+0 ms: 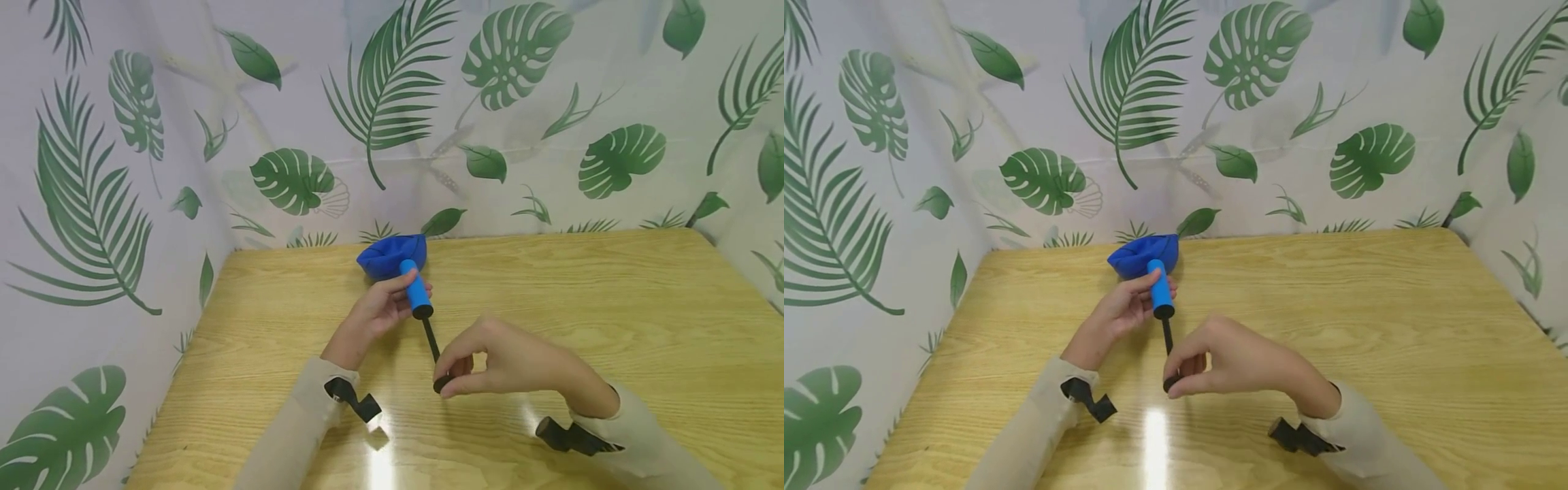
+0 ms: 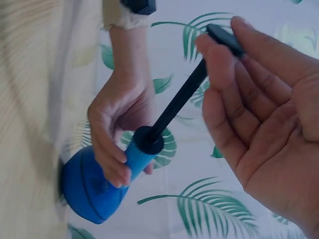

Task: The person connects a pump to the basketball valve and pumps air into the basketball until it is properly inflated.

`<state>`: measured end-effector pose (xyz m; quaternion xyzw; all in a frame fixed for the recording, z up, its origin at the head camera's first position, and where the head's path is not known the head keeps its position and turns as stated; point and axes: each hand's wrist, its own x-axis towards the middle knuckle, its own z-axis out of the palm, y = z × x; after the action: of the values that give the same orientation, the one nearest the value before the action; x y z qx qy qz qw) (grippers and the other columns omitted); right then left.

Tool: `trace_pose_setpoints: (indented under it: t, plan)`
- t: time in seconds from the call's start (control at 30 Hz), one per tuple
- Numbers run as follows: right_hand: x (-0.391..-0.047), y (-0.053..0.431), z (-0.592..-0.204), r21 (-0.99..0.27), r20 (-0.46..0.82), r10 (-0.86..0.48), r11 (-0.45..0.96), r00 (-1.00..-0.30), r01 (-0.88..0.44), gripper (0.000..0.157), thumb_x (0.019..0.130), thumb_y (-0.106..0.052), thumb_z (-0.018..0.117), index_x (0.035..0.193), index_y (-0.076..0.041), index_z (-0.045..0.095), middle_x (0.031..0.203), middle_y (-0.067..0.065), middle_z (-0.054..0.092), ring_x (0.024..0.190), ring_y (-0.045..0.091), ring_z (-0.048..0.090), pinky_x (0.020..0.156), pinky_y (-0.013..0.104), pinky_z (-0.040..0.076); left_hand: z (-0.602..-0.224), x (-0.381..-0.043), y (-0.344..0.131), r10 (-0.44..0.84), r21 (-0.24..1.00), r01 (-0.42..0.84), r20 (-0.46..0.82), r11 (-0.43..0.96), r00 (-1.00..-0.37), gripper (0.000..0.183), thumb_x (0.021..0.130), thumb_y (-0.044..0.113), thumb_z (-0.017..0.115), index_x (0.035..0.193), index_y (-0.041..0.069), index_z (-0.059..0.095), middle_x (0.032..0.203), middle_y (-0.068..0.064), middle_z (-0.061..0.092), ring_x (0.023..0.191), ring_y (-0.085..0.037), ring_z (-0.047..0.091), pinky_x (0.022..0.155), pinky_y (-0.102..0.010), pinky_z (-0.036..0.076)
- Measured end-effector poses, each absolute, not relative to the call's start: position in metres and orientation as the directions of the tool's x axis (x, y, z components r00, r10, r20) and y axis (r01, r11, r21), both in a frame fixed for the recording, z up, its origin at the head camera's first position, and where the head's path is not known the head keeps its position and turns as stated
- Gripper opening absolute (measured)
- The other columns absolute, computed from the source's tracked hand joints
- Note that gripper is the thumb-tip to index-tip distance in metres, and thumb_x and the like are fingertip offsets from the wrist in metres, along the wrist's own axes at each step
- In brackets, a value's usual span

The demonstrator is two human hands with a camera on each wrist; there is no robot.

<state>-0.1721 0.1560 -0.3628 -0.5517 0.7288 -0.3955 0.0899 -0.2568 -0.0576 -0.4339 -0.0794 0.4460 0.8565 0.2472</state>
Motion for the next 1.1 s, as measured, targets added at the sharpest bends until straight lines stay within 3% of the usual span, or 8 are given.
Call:
trace_pose_setpoints:
  t: [0.17,0.43,0.6,0.87,1.1]
  plan:
    - [-0.166,0.155,-0.356,-0.634,0.304,-0.878,0.105,-0.371,-0.767,0.011,0.089,-0.014,0.079,0.099,-0.009,0.078,0.087,-0.003,0.078,0.072,-0.005,0.066,0.065,0.014,0.057,-0.435,-0.258,-0.06,0.374,0.705,-0.502,-0.347,-0.501,-0.86,0.05,0.107,0.014,0.052,0.149,-0.007,0.037,0.104,-0.012,0.071,0.091,-0.019,0.073,0.078,-0.027,0.063]
    - [-0.17,0.154,-0.36,-0.699,0.281,-0.875,0.094,-0.393,-0.709,0.007,0.092,-0.011,0.077,0.098,-0.008,0.078,0.089,0.002,0.078,0.073,0.0,0.069,0.066,0.02,0.059,-0.436,-0.258,-0.064,0.418,0.73,-0.509,-0.329,-0.455,-0.847,0.054,0.108,0.015,0.05,0.152,-0.009,0.032,0.104,-0.01,0.072,0.091,-0.016,0.073,0.08,-0.027,0.063]
    - [-0.177,0.153,-0.367,-0.675,0.28,-0.832,0.185,-0.48,-0.714,0.005,0.09,-0.012,0.079,0.095,-0.01,0.078,0.085,-0.003,0.077,0.071,-0.002,0.067,0.064,0.02,0.059,-0.435,-0.258,-0.065,0.443,0.744,-0.526,-0.341,-0.413,-0.829,0.054,0.108,0.017,0.049,0.153,-0.009,0.032,0.102,-0.009,0.073,0.093,-0.017,0.074,0.079,-0.027,0.063]
    - [-0.189,0.155,-0.378,-0.528,0.313,-0.691,0.443,-0.652,-0.724,0.011,0.083,-0.019,0.086,0.089,-0.016,0.078,0.076,-0.011,0.074,0.065,-0.005,0.061,0.059,0.021,0.054,-0.433,-0.254,-0.06,0.441,0.769,-0.522,-0.35,-0.368,-0.826,0.053,0.108,0.016,0.051,0.15,-0.012,0.036,0.101,-0.008,0.073,0.094,-0.016,0.073,0.079,-0.027,0.062]
    - [-0.197,0.157,-0.386,-0.469,0.359,-0.589,0.557,-0.724,-0.685,0.015,0.078,-0.023,0.089,0.084,-0.018,0.076,0.071,-0.013,0.071,0.064,-0.001,0.061,0.058,0.019,0.05,-0.433,-0.251,-0.054,0.424,0.779,-0.525,-0.37,-0.343,-0.827,0.048,0.107,0.016,0.054,0.147,-0.009,0.044,0.104,-0.007,0.072,0.098,-0.017,0.071,0.08,-0.027,0.061]
